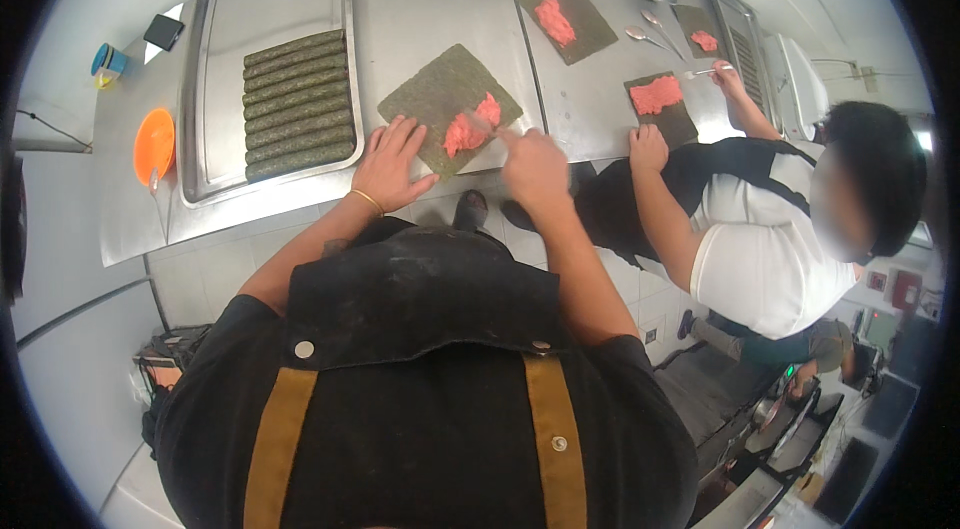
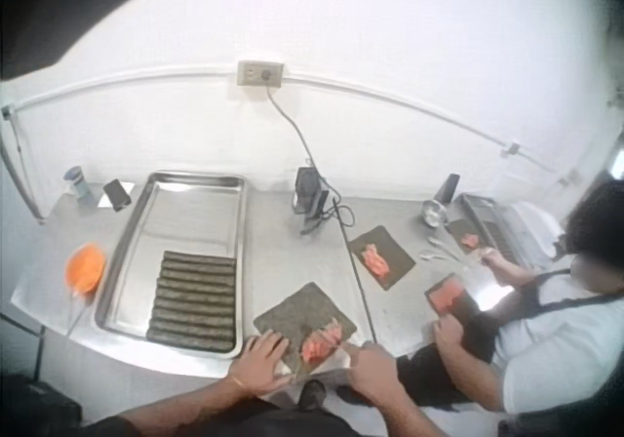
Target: The person spreads a pink paste onto a sheet of nori using a spoon, then rolls the nori into a cylindrical shape. The finished roll is placed on a metal tray alongside other completed rolls. The person repeats the process with additional nori sheets.
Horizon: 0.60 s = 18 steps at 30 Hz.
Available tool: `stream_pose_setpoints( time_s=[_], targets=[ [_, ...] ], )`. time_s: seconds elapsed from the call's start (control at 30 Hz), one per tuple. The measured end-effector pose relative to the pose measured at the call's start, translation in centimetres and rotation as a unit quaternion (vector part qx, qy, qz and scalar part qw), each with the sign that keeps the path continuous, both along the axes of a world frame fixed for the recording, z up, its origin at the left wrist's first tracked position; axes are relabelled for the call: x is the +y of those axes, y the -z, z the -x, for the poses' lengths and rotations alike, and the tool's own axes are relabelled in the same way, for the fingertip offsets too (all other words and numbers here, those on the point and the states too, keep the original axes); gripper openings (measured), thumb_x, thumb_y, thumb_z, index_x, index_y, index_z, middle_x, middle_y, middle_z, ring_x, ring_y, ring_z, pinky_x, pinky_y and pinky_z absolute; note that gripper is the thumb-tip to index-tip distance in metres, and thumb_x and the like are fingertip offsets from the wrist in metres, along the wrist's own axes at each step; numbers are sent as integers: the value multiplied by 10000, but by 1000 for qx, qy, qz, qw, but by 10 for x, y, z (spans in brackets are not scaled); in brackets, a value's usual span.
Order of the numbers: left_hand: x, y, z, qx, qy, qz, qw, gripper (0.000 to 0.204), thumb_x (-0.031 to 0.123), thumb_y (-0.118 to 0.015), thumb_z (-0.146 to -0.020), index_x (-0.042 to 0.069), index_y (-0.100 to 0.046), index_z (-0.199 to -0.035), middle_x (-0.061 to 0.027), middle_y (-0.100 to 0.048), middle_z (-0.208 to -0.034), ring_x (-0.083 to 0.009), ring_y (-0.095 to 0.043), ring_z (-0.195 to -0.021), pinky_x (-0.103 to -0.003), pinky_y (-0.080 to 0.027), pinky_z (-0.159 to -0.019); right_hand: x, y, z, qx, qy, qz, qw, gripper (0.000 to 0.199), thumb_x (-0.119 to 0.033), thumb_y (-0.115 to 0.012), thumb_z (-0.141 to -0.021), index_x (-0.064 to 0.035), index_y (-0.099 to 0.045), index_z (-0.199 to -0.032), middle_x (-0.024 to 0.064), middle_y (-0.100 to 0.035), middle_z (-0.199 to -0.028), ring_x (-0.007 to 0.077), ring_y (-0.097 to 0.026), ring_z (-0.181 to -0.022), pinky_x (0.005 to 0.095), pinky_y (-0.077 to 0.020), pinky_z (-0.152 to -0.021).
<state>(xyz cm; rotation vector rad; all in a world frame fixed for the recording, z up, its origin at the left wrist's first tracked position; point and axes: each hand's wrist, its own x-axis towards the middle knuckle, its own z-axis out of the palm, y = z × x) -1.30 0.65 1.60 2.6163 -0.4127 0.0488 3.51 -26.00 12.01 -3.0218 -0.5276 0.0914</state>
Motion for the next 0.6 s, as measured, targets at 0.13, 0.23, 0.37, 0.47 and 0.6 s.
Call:
stream_pose_setpoints(
  time_s=[0.13,0.23,0.37,0.47,0.6],
  targets=[
    [10,1,6,23,36,-30,999,994,518,-768,-913,-4,-365,-1656,-209,-347,-1725,-375,-243,-1652,-521,-205,-1338,9,-5,23,107,-56,-31,992,440,-135,-554,-976,-212,-750,-1362,193,-702,-952,397,-720,-933,529,-582,-804],
    [15,4,7,32,62,-58,996,1023,514,-764,-921,-3,-316,-1683,-207,-306,-1751,-363,-203,-1670,-513,-170,-1357,9,-9,22,27,1,-36,999,420,-158,-559,-991,-210,-748,-1362,208,-702,-952,408,-722,-926,545,-580,-797],
    [12,7,4,46,55,-46,996,1031,498,-771,-918,0,-304,-1691,-209,-291,-1754,-362,-204,-1668,-508,-172,-1361,23,2,31,83,-26,-36,996,404,-163,-541,-1026,-206,-751,-1368,237,-688,-940,446,-701,-907,555,-562,-808],
    [15,2,3,44,58,-29,997,1034,502,-784,-903,20,-314,-1688,-205,-320,-1738,-373,-236,-1653,-517,-206,-1345,22,11,42,101,-48,-103,988,410,-127,-555,-1036,-162,-727,-1406,261,-678,-946,471,-686,-922,556,-545,-834],
    [16,-18,9,78,50,-27,995,943,471,-797,-881,37,-432,-1635,-208,-409,-1682,-393,-328,-1604,-520,-291,-1307,-5,11,36,63,-19,-132,989,478,-99,-524,-1016,-145,-678,-1466,255,-679,-957,452,-692,-915,547,-558,-849]
  ],
)
